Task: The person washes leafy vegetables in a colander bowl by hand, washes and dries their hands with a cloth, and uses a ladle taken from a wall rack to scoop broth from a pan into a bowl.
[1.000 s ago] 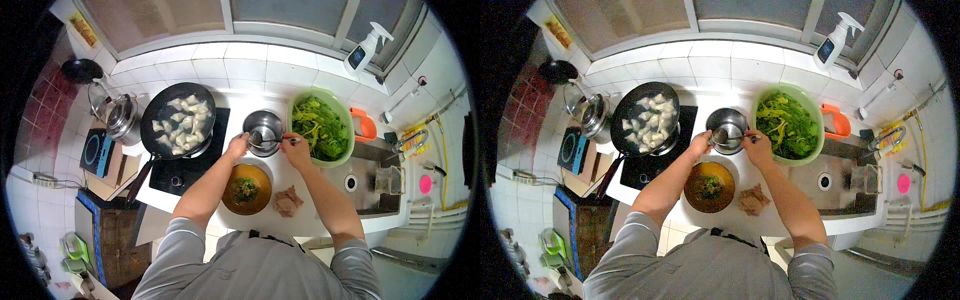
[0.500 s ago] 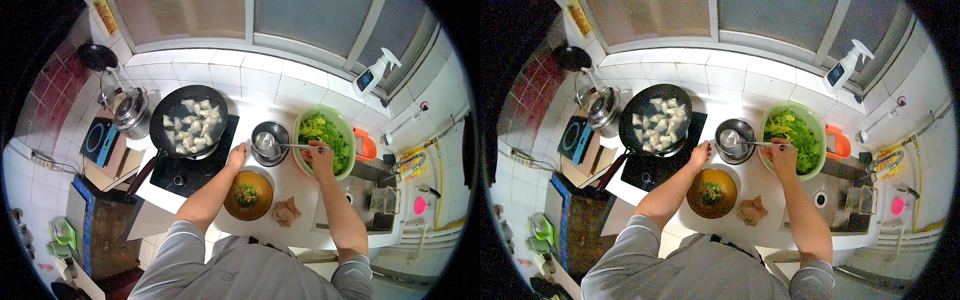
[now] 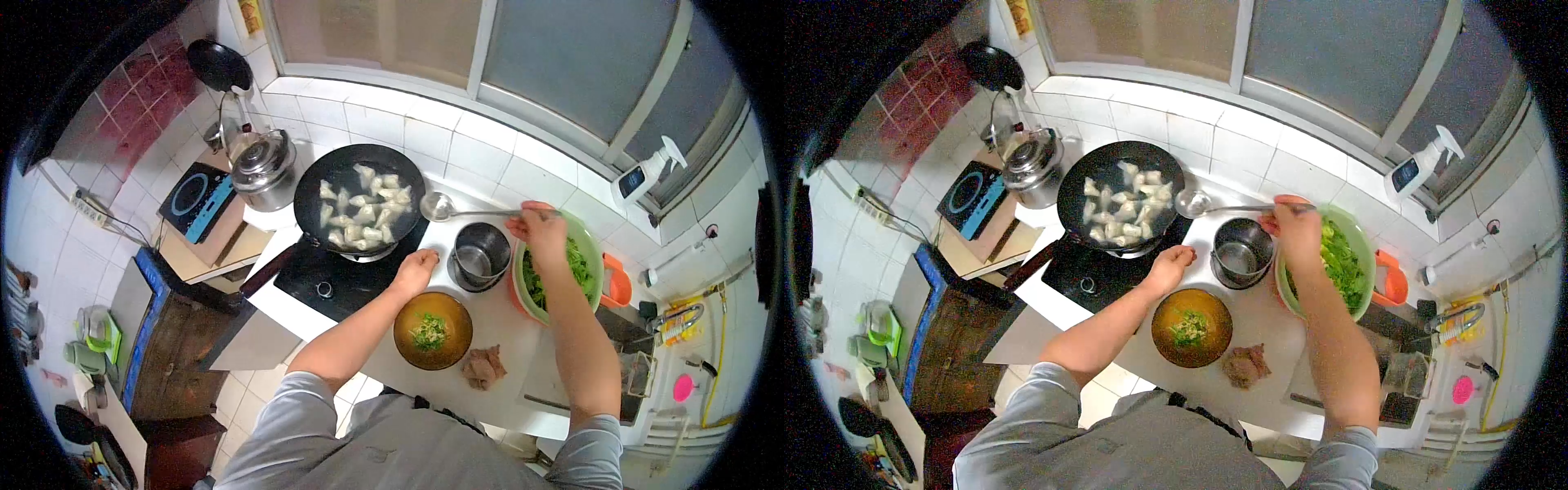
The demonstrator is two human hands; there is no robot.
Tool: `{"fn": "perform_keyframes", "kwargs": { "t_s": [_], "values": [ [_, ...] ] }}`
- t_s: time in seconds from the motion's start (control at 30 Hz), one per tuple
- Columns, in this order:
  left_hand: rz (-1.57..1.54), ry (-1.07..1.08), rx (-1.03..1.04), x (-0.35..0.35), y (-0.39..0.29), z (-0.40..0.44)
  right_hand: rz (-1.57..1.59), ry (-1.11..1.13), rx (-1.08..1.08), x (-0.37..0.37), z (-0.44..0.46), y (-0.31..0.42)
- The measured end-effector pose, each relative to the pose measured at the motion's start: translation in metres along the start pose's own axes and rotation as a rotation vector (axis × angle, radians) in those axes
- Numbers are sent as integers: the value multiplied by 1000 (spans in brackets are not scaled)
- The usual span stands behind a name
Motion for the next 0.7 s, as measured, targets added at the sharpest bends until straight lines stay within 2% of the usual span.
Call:
{"fn": "perform_keyframes", "kwargs": {
  "t_s": [0.07,0.17,0.27,0.37,0.57,0.67,0.7],
  "values": [
    [12,-4,11,-7,0,-9,15,69,-65,31,4,-8],
    [102,-79,39,-18,10,-24,-123,228,-265,75,-3,-11],
    [158,-130,-13,-34,7,-48,-389,403,-416,102,-18,0],
    [148,-139,-48,-42,23,-56,-349,474,-762,113,-26,-2],
    [146,-123,-123,-42,31,-63,-400,496,-943,114,-34,10],
    [170,-68,-145,-36,16,-64,-121,260,-247,101,-17,-21],
    [189,-95,-67,-36,8,-67,-48,179,-241,93,-16,-15]
  ]
}}
Point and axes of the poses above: each hand's wrist, its own z-axis towards the middle knuckle, its own x-axis out of the palm, y = z × x, the point moved 3 cm from there along z, towards the middle knuckle, and after that the axes turned 14 degrees about -x, right-handed, at the moved point
